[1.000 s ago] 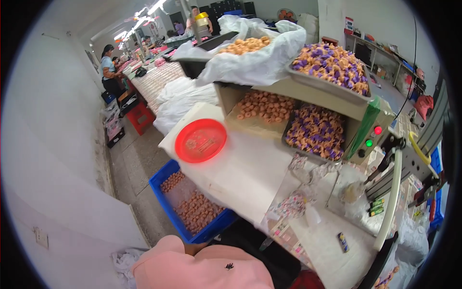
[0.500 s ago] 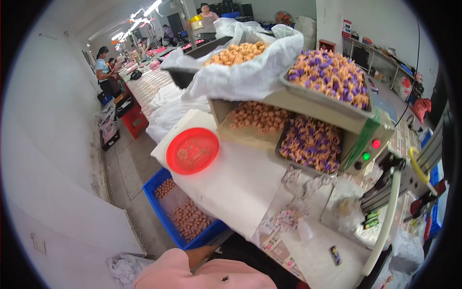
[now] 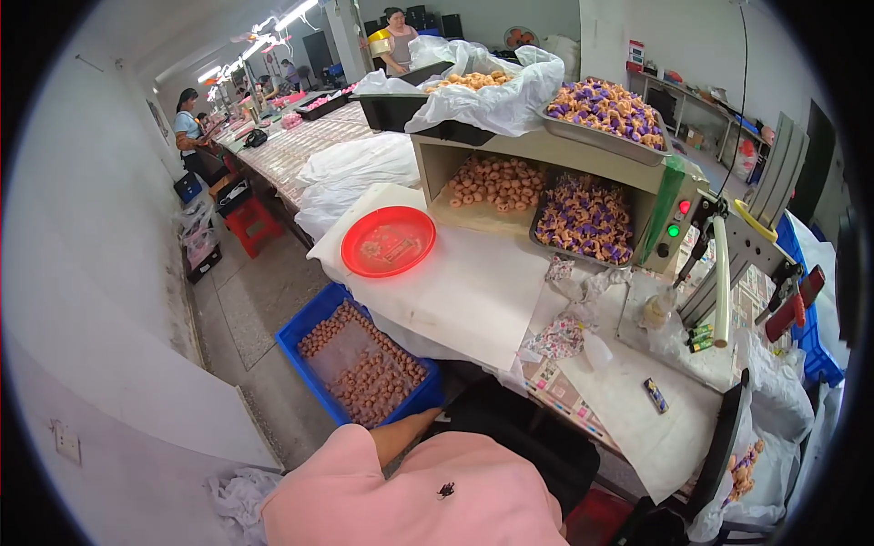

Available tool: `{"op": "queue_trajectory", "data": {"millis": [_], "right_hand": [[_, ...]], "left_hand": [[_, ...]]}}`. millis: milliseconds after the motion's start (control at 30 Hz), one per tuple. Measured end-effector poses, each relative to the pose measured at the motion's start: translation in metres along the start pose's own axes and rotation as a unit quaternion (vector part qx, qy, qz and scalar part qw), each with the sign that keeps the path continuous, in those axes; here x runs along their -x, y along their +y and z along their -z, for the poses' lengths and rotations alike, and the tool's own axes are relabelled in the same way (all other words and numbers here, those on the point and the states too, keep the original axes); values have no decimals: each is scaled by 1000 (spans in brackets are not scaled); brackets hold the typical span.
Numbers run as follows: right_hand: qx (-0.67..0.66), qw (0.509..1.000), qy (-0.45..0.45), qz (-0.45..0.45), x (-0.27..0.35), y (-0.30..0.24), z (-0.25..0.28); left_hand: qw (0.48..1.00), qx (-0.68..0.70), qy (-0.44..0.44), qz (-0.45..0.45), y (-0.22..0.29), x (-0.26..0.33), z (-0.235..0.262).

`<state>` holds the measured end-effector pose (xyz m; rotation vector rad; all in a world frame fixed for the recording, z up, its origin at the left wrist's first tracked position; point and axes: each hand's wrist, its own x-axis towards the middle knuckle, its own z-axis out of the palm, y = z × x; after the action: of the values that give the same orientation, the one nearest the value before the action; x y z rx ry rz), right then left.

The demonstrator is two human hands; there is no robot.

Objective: The person is assembling small doll heads by applying a liquid from a bottle and attaching components.

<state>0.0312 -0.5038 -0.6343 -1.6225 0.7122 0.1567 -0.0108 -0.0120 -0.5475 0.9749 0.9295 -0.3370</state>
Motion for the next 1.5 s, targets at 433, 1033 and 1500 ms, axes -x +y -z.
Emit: {"op": "queue_trajectory", "data": {"millis": [433,1033,1500], "right_hand": [[122,989,5,-88,-29,90,97],[10,926,4,378,219,-352,-50],[107,884,-100,445,170,-453,-147]], "left_hand": [[985,19,-104,137,-11,-17,-4],[797,-440,-230,-343,313,168,-104],[627,-548,81,-548,602,-109,-270]]}}
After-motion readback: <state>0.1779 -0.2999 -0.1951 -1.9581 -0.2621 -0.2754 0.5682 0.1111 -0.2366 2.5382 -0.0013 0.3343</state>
